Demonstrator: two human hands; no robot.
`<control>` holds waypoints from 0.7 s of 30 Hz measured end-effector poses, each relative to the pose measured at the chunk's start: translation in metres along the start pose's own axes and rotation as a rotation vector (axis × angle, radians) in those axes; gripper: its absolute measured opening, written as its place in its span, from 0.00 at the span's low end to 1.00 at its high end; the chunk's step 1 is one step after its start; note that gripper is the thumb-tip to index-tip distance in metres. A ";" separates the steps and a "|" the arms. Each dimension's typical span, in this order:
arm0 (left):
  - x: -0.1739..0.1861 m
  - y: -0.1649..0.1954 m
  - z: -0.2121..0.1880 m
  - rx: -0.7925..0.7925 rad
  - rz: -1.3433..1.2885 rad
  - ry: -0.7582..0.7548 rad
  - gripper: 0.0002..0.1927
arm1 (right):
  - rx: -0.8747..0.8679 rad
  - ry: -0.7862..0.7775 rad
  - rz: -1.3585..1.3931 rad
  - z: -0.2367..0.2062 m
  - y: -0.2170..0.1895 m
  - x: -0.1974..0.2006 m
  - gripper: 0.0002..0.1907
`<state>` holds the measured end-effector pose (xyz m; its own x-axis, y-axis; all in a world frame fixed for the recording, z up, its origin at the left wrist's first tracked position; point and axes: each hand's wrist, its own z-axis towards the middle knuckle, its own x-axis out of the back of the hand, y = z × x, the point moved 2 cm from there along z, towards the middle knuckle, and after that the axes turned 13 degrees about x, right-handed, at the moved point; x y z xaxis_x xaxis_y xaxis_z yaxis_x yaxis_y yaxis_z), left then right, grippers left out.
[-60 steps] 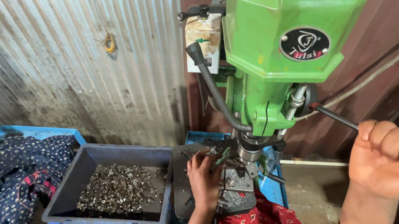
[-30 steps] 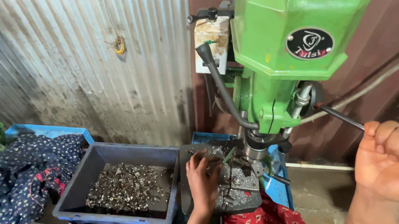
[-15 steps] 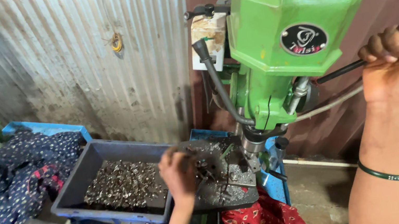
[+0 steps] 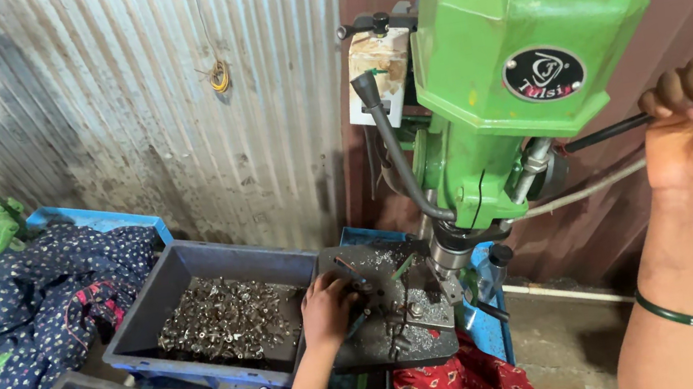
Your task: The person operates a green drill press to drill holes into small metal parts. They repeatedly pick parts from a bin, position them under the drill bit, lower the drill to cut, then lift and remove the finished part. The process is repeated continuously throughout the clip.
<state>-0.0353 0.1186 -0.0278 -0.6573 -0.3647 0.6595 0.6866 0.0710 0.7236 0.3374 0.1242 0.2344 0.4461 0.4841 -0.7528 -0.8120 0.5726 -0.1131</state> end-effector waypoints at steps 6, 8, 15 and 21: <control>-0.001 -0.001 -0.001 -0.161 -0.112 0.086 0.14 | -0.031 0.139 0.282 -0.001 -0.001 0.011 0.20; -0.005 0.000 -0.005 -0.129 -0.090 0.123 0.10 | 0.003 0.061 0.130 -0.002 -0.002 0.008 0.23; -0.044 0.032 -0.044 -0.230 -0.257 0.156 0.09 | 0.001 0.100 0.266 -0.005 0.000 -0.003 0.32; -0.066 0.046 -0.054 -0.173 -0.375 0.136 0.09 | 0.062 -0.004 -0.030 -0.008 -0.004 -0.002 0.33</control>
<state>0.0565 0.0963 -0.0493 -0.8321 -0.4554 0.3166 0.4578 -0.2416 0.8556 0.3361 0.1157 0.2314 0.4718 0.4686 -0.7469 -0.7732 0.6270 -0.0950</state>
